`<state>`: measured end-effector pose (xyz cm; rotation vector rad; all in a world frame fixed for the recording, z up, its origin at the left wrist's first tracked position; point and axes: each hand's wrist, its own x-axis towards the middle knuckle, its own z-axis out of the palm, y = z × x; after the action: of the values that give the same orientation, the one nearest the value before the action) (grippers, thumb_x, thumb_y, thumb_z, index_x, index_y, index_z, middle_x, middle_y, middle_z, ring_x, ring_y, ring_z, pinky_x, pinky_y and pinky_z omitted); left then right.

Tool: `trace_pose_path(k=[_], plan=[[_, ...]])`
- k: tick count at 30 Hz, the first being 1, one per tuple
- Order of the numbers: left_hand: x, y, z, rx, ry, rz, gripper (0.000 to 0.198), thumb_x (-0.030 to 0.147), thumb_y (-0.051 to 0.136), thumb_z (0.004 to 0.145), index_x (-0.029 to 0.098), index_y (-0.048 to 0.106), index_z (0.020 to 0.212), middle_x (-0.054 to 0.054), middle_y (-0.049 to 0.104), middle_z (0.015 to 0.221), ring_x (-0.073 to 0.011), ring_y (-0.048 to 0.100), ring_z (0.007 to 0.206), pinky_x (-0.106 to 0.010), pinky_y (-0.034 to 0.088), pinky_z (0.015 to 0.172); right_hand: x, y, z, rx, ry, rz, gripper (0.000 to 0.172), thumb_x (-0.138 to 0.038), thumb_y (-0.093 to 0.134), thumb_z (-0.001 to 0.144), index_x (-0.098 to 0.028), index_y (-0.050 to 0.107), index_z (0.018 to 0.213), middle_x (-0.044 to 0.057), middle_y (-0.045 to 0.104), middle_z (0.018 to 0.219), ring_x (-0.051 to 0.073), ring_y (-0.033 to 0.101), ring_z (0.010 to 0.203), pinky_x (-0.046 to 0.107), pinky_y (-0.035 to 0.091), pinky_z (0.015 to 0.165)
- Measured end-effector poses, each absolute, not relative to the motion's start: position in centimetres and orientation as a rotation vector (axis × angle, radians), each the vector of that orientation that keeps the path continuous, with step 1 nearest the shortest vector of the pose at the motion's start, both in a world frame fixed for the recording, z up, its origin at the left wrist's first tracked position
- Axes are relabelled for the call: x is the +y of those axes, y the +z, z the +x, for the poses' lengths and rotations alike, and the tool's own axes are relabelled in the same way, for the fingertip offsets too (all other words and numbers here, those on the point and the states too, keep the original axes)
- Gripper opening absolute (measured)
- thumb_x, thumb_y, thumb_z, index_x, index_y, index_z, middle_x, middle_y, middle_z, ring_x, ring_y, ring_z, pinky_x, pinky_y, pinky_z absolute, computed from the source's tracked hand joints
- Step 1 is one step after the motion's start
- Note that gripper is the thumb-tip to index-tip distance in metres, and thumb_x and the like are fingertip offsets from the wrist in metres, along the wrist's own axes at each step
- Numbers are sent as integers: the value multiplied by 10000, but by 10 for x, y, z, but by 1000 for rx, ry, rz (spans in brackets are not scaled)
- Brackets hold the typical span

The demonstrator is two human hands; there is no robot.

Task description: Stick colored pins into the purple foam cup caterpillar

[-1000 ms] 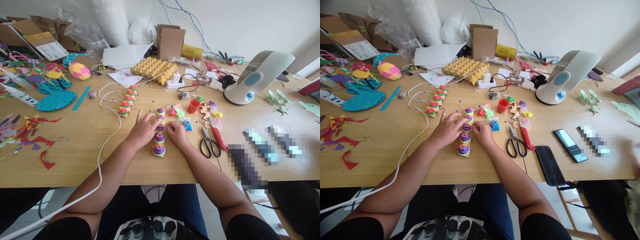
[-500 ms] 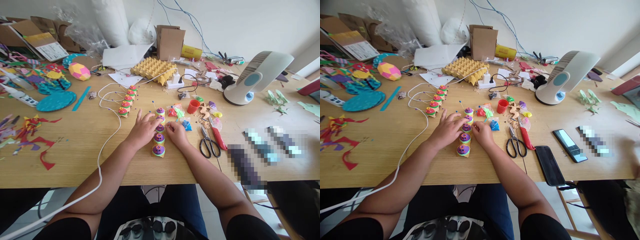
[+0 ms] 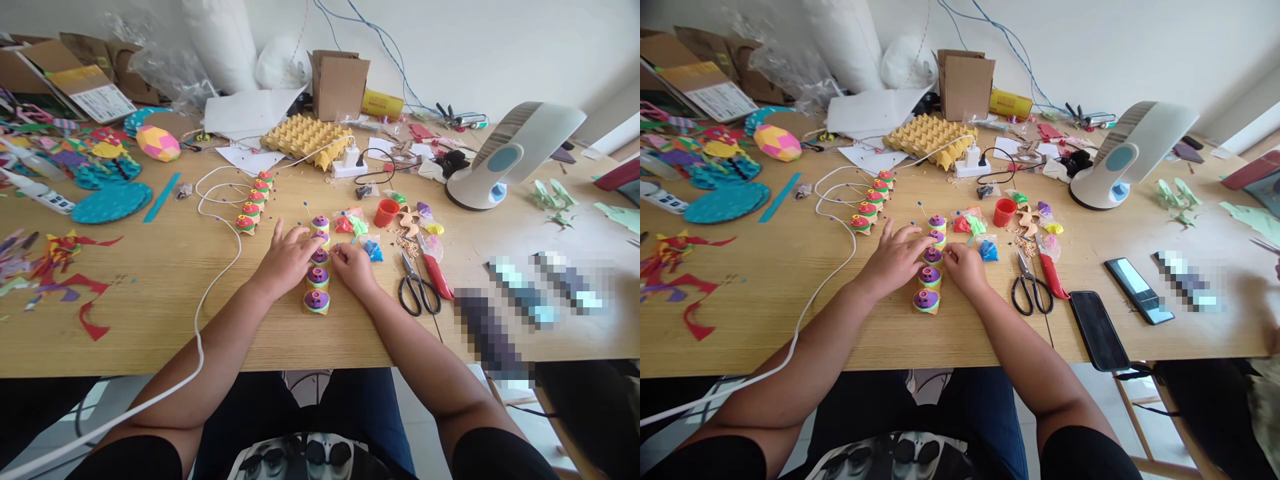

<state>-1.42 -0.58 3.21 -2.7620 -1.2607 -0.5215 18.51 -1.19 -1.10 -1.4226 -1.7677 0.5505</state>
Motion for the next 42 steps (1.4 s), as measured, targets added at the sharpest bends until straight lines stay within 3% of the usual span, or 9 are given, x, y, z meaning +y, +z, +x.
trace_pose_path(k=[7,14,17,25,42], plan=[[-6,31,-16,-1256,-504,-2754,574,178,661,850,250,512,1400,-135,678,1214,-308,461,1378,-684,101,1226,-9,-11,190,-1725,587,-1434,190,-288,612,845,-196,613,679,-49,420,543,125,399,552,273,283,560],[-6,31,-16,-1266,-553,-2783,594,164,671,839,260,509,1403,-132,657,1246,-317,458,1378,-685,93,1225,-11,-7,187,-1675,708,-1419,169,-337,644,847,-185,708,810,-67,393,526,110,356,517,271,275,536],[-6,31,-16,-1259,-546,-2775,591,168,676,838,256,513,1400,-134,660,1237,-317,463,1374,-684,101,1224,-10,-7,187,-1681,698,-1415,214,-388,677,845,-185,701,783,-70,382,527,108,347,520,273,271,537],[-6,31,-16,-1267,-510,-2763,585,178,667,847,252,503,1404,-126,688,1184,-305,466,1374,-682,105,1226,-8,-9,189,-1693,621,-1455,230,-322,662,848,-196,615,661,-52,418,538,125,402,557,273,294,557],[-6,31,-16,-1268,-529,-2791,583,168,652,849,251,507,1408,-108,722,1113,-307,457,1381,-677,92,1232,-6,-13,190,-1739,589,-1478,226,-298,622,872,-183,619,678,-23,523,598,132,465,592,273,311,595]])
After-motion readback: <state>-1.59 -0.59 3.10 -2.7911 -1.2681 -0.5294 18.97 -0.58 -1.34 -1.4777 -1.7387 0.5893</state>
